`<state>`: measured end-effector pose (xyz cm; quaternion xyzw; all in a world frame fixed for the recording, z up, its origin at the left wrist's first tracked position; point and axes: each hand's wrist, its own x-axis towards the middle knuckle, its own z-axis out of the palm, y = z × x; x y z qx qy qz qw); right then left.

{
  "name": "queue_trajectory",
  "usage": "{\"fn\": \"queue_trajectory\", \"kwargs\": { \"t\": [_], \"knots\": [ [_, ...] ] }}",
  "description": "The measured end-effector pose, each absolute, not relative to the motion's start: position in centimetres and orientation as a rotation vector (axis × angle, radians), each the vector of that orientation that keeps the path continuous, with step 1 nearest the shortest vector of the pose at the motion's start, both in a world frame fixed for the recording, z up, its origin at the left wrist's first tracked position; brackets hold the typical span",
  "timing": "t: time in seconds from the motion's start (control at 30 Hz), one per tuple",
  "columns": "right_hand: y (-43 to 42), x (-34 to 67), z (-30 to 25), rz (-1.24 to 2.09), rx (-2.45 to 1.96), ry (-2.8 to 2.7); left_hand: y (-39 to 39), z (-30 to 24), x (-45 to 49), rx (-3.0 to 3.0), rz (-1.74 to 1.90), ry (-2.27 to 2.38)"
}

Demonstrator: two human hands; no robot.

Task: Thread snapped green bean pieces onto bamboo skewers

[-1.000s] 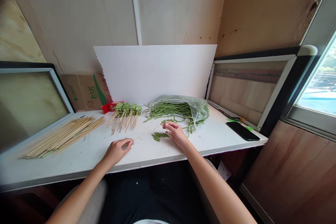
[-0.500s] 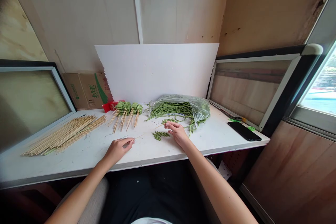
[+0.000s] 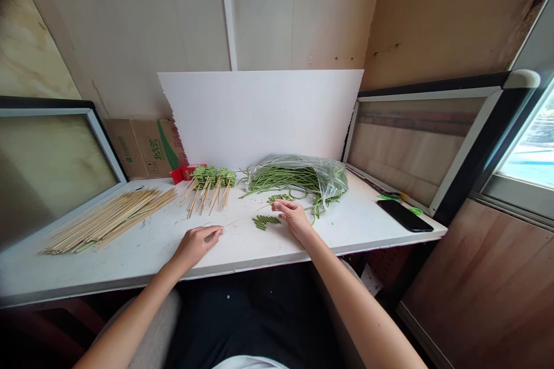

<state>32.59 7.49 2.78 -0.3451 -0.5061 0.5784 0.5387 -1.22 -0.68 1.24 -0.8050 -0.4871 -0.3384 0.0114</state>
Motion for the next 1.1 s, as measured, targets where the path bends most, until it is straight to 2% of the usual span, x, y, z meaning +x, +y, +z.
{"fn": "queue_trajectory", "kwargs": {
  "t": [0.33, 1.1],
  "knots": [
    [7.3, 32.5, 3.2, 1.317, -0.824, -1.213, -0.4, 0.9, -1.5, -2.404, -1.189, -1.497],
    [7.0, 30.1, 3.2, 1.142, -0.802, -1.169, -0.4, 0.4, -1.8, -2.374, -1.059, -1.340]
  ]
}}
